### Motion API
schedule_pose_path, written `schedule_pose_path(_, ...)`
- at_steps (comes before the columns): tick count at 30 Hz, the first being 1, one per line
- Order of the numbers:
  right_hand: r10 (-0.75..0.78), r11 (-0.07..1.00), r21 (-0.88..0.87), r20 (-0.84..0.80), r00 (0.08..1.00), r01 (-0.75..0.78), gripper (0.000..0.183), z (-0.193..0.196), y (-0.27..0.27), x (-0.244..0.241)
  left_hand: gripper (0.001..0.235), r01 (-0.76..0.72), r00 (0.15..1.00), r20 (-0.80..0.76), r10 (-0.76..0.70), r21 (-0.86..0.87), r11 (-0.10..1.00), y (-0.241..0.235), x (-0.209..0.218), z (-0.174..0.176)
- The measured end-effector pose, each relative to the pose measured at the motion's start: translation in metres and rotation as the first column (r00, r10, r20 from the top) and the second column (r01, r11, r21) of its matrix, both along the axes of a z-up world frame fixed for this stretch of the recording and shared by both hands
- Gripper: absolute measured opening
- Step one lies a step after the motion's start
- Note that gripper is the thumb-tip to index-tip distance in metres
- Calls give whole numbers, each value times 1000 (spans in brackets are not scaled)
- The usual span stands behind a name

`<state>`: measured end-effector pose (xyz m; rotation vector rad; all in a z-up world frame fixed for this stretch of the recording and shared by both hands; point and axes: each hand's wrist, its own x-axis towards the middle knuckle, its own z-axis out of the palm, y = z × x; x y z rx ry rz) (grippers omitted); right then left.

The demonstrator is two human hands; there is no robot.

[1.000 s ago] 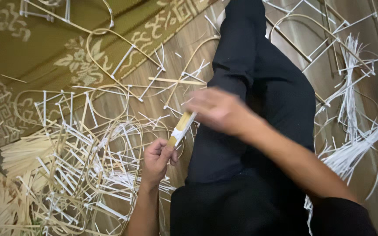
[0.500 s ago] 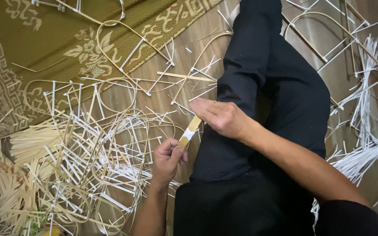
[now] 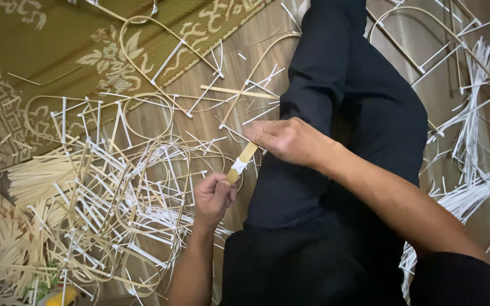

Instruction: The person sits on the floor and weaves white plastic strips around a curved bamboo frame. They repeatedly wrap the strips, pull them tight, and use scissors to trim excess material.

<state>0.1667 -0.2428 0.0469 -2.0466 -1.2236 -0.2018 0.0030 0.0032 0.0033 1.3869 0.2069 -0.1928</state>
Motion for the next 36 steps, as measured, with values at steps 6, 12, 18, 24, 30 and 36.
schedule_pose_path(6, 3, 1000, -17, -3, 1000, -3, 28, 5, 3, 2, 36, -69, 997, 27, 67, 48, 997, -8, -2, 10)
schedule_pose_path(12, -18, 1000, 7, -16, 1000, 18, 25, 6, 8, 2, 38, -83, 994, 76, 84, -13, 996, 1, -2, -8)
schedule_pose_path(18, -43, 998, 51, -101, 994, 49, 20, 10, 9, 1, 38, -159, 979, 120, 166, -67, 985, -6, -6, -16)
schedule_pose_path(24, -44, 994, 91, -136, 990, 57, 22, 12, 10, 2, 37, -182, 963, 180, 200, -111, 977, -8, -8, -30)
schedule_pose_path(30, -33, 995, 88, -169, 985, 48, 22, 11, 11, 2, 25, -210, 970, 77, 232, -222, 952, -3, -7, -34)
schedule_pose_path(36, -76, 995, 50, -178, 981, 86, 35, 25, 3, 7, 24, -195, 967, 137, 216, -152, 969, 5, -3, -20)
